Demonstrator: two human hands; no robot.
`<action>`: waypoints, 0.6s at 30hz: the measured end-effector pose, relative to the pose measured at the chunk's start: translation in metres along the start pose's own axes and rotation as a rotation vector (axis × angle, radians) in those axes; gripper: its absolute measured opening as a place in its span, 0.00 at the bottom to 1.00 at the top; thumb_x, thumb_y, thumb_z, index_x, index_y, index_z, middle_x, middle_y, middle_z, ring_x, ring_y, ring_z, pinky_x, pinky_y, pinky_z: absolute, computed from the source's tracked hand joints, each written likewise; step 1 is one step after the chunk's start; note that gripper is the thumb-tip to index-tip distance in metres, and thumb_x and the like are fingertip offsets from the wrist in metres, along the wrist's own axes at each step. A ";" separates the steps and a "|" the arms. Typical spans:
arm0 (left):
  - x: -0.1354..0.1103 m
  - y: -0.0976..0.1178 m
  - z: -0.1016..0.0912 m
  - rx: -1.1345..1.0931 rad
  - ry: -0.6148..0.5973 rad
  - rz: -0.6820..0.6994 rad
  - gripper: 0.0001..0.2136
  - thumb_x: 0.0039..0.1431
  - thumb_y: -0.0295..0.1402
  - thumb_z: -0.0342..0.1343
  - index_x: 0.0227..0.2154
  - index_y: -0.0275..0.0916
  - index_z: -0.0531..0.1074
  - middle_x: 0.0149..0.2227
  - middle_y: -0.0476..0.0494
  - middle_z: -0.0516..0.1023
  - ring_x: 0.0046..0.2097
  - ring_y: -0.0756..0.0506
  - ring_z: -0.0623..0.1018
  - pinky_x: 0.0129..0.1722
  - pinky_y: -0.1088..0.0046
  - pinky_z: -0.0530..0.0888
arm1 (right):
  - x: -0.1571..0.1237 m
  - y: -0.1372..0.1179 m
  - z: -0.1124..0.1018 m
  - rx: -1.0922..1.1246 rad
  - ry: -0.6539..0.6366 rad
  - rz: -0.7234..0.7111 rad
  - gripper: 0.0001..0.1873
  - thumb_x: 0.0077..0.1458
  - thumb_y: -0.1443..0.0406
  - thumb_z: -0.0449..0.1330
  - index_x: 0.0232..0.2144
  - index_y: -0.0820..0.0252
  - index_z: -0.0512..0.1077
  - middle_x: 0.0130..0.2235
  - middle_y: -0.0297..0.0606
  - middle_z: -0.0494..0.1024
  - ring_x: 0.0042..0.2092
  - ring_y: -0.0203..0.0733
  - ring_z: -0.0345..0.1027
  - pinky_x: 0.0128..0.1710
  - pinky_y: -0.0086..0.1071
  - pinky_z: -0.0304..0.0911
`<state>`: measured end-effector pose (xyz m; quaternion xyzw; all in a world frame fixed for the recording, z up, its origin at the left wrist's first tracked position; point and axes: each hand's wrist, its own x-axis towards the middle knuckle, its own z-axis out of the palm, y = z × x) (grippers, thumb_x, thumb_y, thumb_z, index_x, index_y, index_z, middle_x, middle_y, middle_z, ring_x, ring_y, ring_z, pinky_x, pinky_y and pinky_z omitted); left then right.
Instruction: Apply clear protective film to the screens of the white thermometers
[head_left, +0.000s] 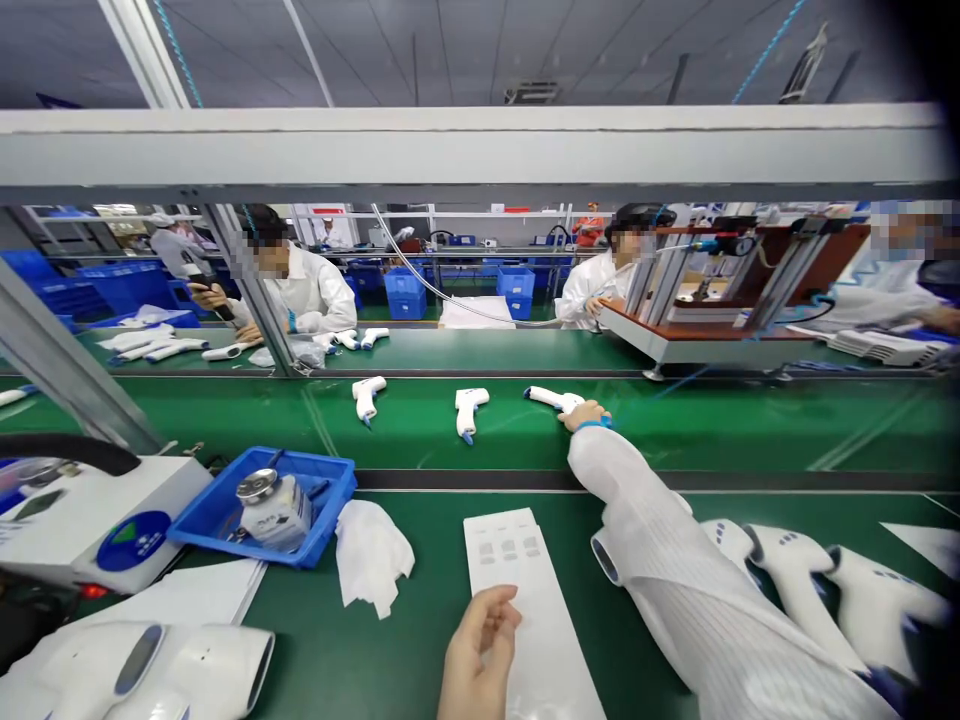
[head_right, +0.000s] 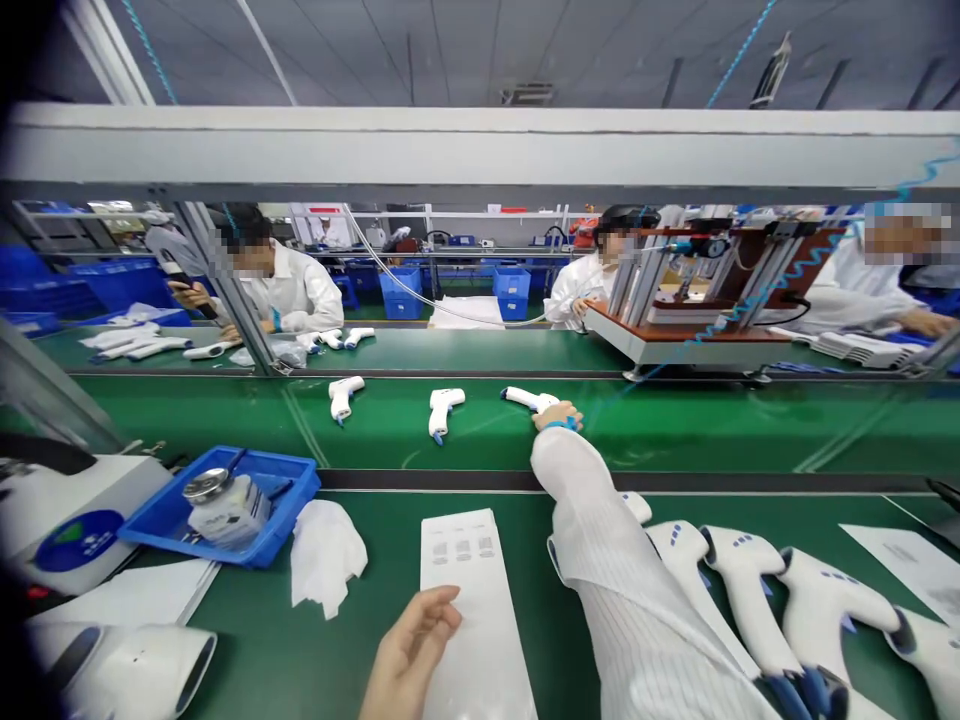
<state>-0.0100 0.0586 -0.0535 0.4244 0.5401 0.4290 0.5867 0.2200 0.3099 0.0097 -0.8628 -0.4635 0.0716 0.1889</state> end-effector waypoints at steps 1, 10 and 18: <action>0.002 -0.004 0.000 -0.003 0.005 0.006 0.18 0.52 0.48 0.58 0.37 0.39 0.76 0.33 0.40 0.75 0.40 0.39 0.74 0.47 0.61 0.68 | 0.004 0.006 -0.002 0.026 -0.023 -0.019 0.18 0.62 0.60 0.58 0.52 0.62 0.68 0.52 0.44 0.72 0.48 0.45 0.70 0.46 0.44 0.69; 0.007 0.019 -0.010 -0.448 0.165 0.062 0.32 0.50 0.47 0.62 0.57 0.42 0.64 0.40 0.41 0.73 0.42 0.41 0.75 0.43 0.65 0.73 | -0.076 0.023 -0.012 0.436 -0.501 -0.659 0.20 0.47 0.73 0.61 0.45 0.64 0.68 0.39 0.35 0.75 0.40 0.42 0.70 0.41 0.36 0.67; -0.039 0.046 0.002 -0.485 -0.099 -0.231 0.43 0.55 0.35 0.59 0.67 0.55 0.37 0.28 0.52 0.69 0.20 0.52 0.66 0.15 0.78 0.65 | -0.209 0.062 -0.030 0.440 -0.704 -1.050 0.27 0.50 0.74 0.57 0.53 0.56 0.64 0.52 0.43 0.71 0.53 0.48 0.65 0.54 0.43 0.61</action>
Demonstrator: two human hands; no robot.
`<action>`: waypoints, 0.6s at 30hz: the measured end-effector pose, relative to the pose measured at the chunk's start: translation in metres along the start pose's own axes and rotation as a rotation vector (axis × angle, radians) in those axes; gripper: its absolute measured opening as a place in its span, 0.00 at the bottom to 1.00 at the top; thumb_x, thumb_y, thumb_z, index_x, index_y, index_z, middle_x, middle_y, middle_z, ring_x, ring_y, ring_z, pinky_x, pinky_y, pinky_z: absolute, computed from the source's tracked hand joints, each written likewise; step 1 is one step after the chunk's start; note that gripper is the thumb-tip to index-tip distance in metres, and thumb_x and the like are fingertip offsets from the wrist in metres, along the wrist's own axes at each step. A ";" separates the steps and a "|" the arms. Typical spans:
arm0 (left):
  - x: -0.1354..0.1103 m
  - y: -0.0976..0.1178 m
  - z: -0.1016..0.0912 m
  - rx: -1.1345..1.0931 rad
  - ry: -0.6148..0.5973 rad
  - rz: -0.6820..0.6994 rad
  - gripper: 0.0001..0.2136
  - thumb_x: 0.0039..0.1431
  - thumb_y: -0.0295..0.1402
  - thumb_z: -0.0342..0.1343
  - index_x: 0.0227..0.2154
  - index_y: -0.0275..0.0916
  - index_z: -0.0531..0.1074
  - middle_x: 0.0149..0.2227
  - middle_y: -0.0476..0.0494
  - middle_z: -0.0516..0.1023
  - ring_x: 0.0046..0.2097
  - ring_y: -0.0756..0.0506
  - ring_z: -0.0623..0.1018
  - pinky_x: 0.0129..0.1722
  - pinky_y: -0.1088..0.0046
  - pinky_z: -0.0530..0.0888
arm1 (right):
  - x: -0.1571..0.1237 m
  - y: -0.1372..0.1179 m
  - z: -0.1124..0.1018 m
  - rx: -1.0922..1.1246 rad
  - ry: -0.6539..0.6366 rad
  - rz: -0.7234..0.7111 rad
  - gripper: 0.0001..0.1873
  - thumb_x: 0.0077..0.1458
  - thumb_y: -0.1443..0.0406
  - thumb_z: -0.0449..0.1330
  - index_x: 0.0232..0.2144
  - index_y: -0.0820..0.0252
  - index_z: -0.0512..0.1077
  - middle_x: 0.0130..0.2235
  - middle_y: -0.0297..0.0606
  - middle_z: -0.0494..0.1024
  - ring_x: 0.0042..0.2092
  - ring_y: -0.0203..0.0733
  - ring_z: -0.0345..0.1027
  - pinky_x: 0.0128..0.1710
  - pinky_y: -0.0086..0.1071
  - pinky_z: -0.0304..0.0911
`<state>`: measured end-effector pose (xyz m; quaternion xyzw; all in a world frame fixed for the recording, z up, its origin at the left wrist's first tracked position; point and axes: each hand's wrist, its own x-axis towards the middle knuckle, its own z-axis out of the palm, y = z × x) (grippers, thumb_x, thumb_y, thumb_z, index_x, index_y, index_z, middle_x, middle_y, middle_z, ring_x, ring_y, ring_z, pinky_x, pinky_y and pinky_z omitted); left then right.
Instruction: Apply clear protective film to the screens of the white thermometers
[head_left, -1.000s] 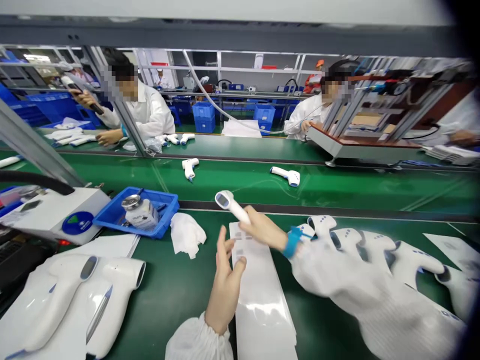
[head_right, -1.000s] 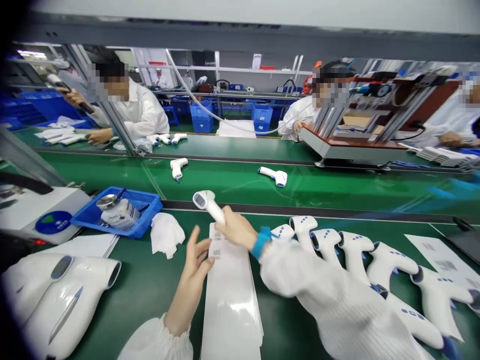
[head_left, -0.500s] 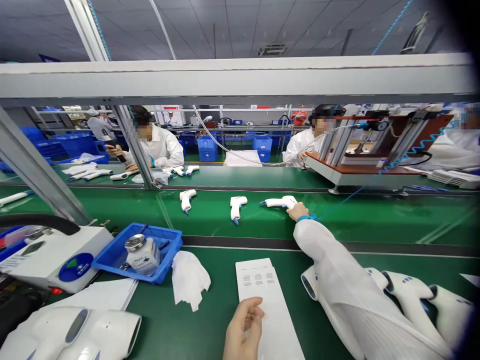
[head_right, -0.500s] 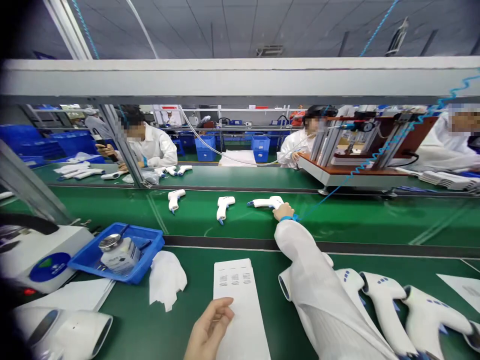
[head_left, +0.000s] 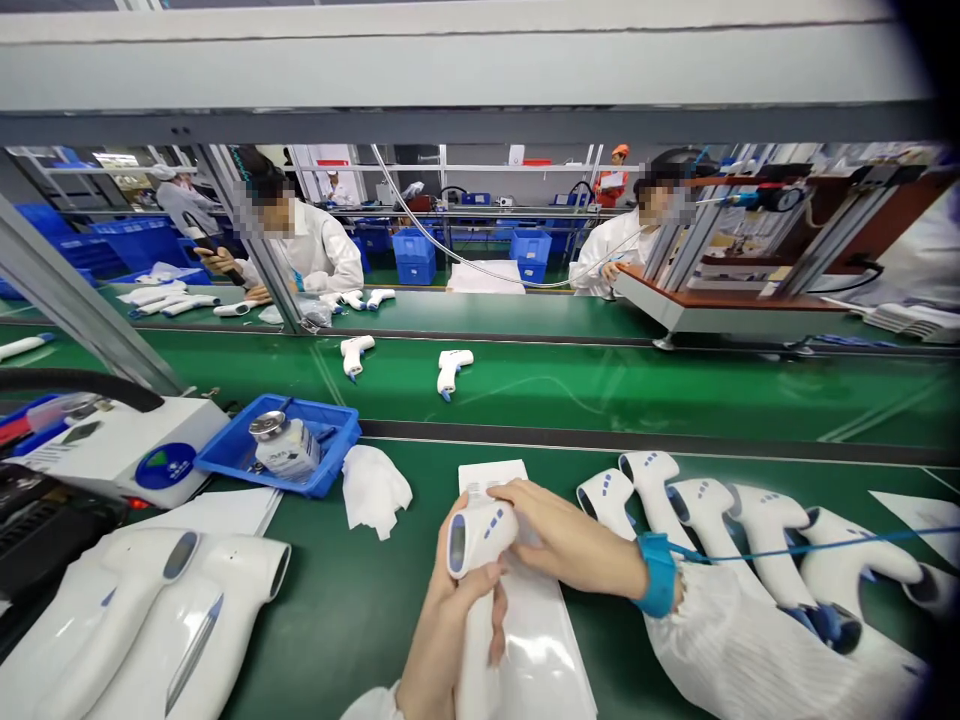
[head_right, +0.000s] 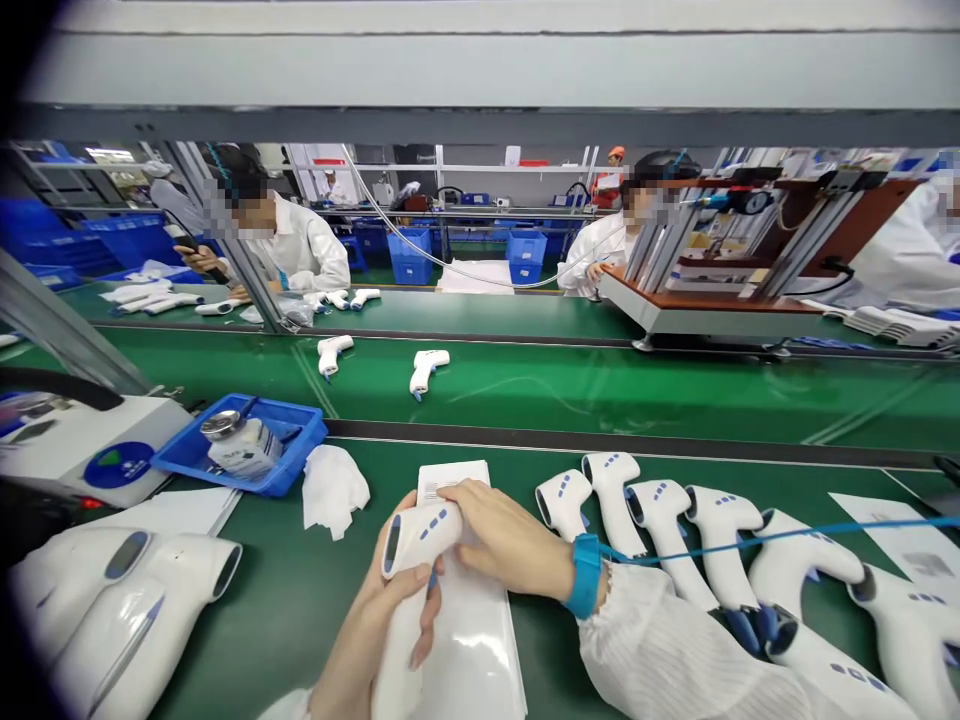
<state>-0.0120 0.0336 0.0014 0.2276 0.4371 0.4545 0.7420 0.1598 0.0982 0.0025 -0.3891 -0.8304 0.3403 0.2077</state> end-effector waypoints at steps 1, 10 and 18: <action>-0.005 -0.001 -0.001 0.017 0.071 0.004 0.42 0.57 0.36 0.58 0.67 0.56 0.37 0.27 0.53 0.67 0.20 0.52 0.65 0.15 0.79 0.65 | -0.002 0.003 0.003 -0.003 0.026 0.041 0.25 0.51 0.74 0.57 0.52 0.55 0.66 0.51 0.42 0.71 0.54 0.48 0.65 0.54 0.43 0.61; 0.021 0.009 -0.022 0.237 0.274 0.383 0.32 0.59 0.35 0.56 0.63 0.57 0.50 0.66 0.44 0.52 0.46 0.46 0.76 0.45 0.65 0.77 | 0.021 0.026 0.049 -0.105 0.241 0.159 0.06 0.55 0.69 0.60 0.36 0.56 0.75 0.43 0.40 0.76 0.48 0.48 0.69 0.48 0.44 0.61; 0.070 0.004 -0.030 0.361 0.168 0.455 0.31 0.56 0.25 0.53 0.62 0.48 0.53 0.65 0.43 0.57 0.62 0.41 0.66 0.61 0.63 0.63 | 0.029 0.025 0.058 -0.005 0.311 0.282 0.07 0.55 0.68 0.59 0.30 0.55 0.78 0.40 0.38 0.80 0.46 0.47 0.70 0.47 0.43 0.56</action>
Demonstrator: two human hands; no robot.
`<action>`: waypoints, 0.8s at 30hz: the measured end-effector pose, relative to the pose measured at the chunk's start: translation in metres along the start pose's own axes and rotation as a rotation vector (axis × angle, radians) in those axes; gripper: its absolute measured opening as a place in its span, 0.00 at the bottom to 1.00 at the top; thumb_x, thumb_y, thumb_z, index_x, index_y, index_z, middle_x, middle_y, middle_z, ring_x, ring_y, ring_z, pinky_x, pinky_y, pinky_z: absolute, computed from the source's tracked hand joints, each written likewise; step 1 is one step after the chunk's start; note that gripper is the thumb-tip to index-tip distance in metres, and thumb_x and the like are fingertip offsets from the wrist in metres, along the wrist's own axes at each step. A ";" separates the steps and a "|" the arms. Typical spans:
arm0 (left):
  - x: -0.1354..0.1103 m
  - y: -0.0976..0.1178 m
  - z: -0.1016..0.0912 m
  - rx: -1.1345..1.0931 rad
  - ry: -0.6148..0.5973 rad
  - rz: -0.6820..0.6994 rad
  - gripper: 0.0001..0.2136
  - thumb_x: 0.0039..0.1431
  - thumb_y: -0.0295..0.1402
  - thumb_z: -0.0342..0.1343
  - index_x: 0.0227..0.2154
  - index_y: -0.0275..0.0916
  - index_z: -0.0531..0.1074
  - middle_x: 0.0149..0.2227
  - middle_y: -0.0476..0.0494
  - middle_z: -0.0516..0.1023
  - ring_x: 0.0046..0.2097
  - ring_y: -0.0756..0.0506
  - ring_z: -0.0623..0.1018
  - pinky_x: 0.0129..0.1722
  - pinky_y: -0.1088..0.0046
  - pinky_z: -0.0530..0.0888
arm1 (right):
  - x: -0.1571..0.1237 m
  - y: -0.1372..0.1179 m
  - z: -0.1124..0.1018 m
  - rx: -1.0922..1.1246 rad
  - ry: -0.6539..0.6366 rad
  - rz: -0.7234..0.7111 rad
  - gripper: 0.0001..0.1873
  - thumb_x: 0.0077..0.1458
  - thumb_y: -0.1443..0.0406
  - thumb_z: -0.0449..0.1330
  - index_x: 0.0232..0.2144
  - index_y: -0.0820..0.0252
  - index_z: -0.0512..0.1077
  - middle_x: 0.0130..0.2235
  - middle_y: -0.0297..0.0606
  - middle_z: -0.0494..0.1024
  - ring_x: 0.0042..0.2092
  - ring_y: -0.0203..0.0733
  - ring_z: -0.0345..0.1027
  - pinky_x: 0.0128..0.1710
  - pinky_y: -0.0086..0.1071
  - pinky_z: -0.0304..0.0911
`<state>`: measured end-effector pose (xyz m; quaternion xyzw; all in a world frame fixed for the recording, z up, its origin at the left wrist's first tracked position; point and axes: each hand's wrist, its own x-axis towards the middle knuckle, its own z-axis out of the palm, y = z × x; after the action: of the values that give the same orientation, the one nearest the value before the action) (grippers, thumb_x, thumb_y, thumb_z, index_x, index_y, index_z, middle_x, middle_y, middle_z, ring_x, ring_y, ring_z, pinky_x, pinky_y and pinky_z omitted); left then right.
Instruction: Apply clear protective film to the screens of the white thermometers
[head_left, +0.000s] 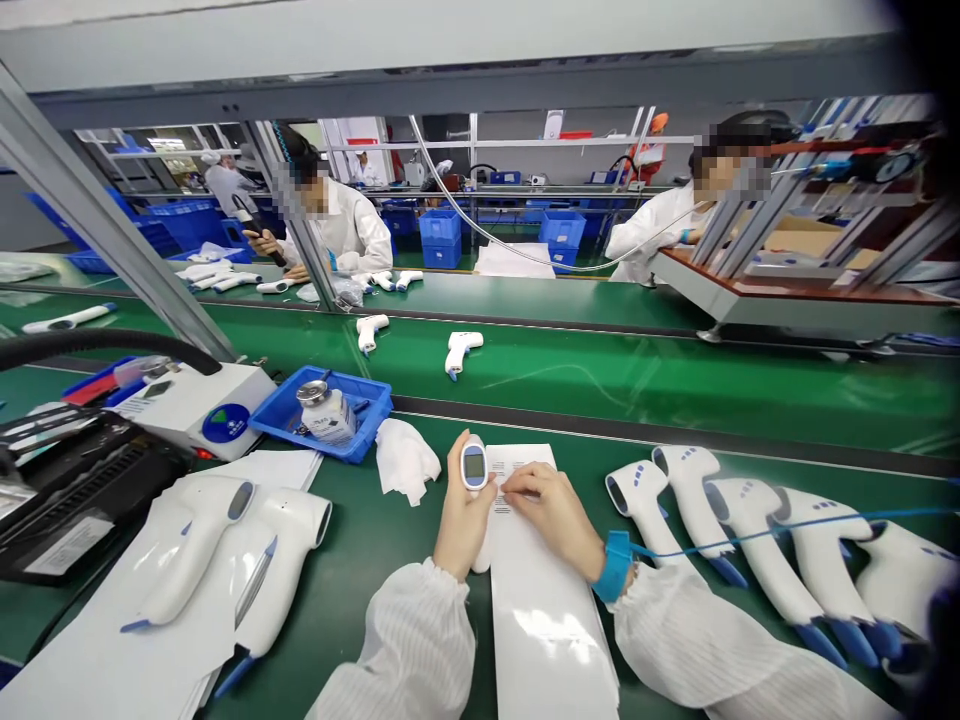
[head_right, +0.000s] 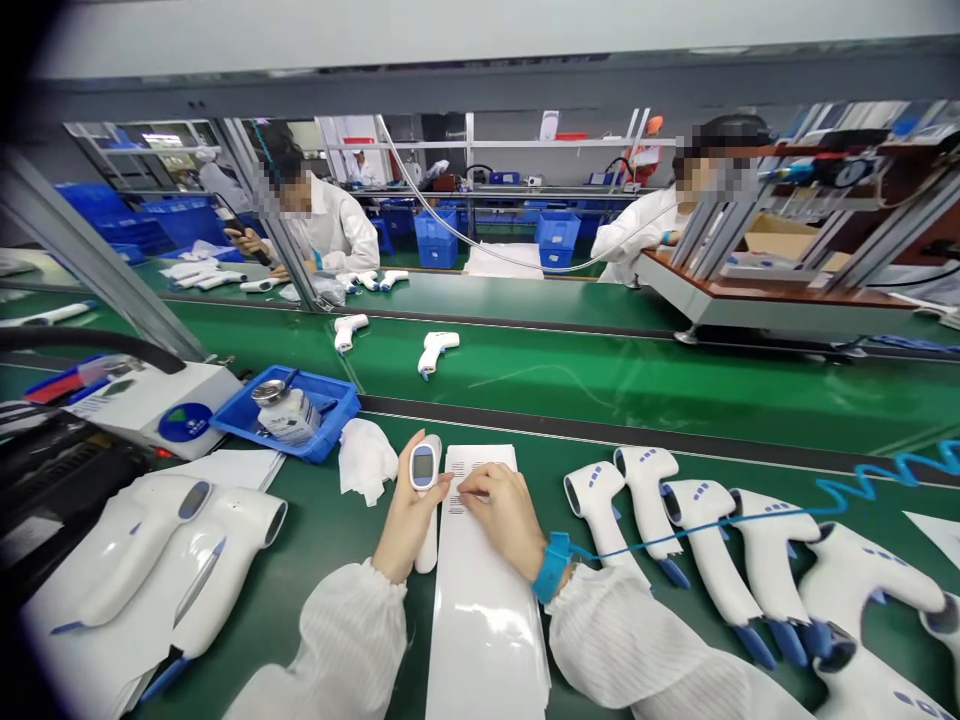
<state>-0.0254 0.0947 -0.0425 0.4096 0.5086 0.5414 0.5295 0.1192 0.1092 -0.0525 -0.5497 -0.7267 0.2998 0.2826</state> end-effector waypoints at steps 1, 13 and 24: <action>0.001 -0.002 0.000 0.003 -0.004 0.002 0.31 0.56 0.25 0.53 0.62 0.48 0.53 0.65 0.43 0.57 0.62 0.41 0.66 0.61 0.63 0.62 | 0.002 -0.001 0.000 0.002 -0.002 0.014 0.07 0.55 0.68 0.59 0.29 0.55 0.78 0.40 0.37 0.80 0.45 0.47 0.71 0.47 0.43 0.55; 0.002 0.003 0.001 0.092 -0.027 0.016 0.34 0.55 0.23 0.53 0.64 0.49 0.52 0.64 0.42 0.57 0.52 0.44 0.74 0.59 0.61 0.63 | -0.012 -0.027 -0.016 0.211 -0.239 -0.045 0.08 0.41 0.76 0.57 0.21 0.59 0.68 0.32 0.34 0.76 0.38 0.41 0.69 0.44 0.36 0.61; -0.078 0.016 0.022 -0.034 -0.214 -0.227 0.34 0.62 0.40 0.52 0.67 0.49 0.42 0.51 0.37 0.73 0.24 0.53 0.71 0.19 0.78 0.68 | -0.047 -0.054 -0.071 0.380 -0.286 0.045 0.05 0.48 0.72 0.58 0.24 0.58 0.67 0.34 0.35 0.72 0.34 0.36 0.67 0.32 0.29 0.61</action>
<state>0.0014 0.0211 -0.0160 0.3959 0.4832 0.4398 0.6452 0.1487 0.0607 0.0307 -0.4546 -0.6776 0.5121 0.2682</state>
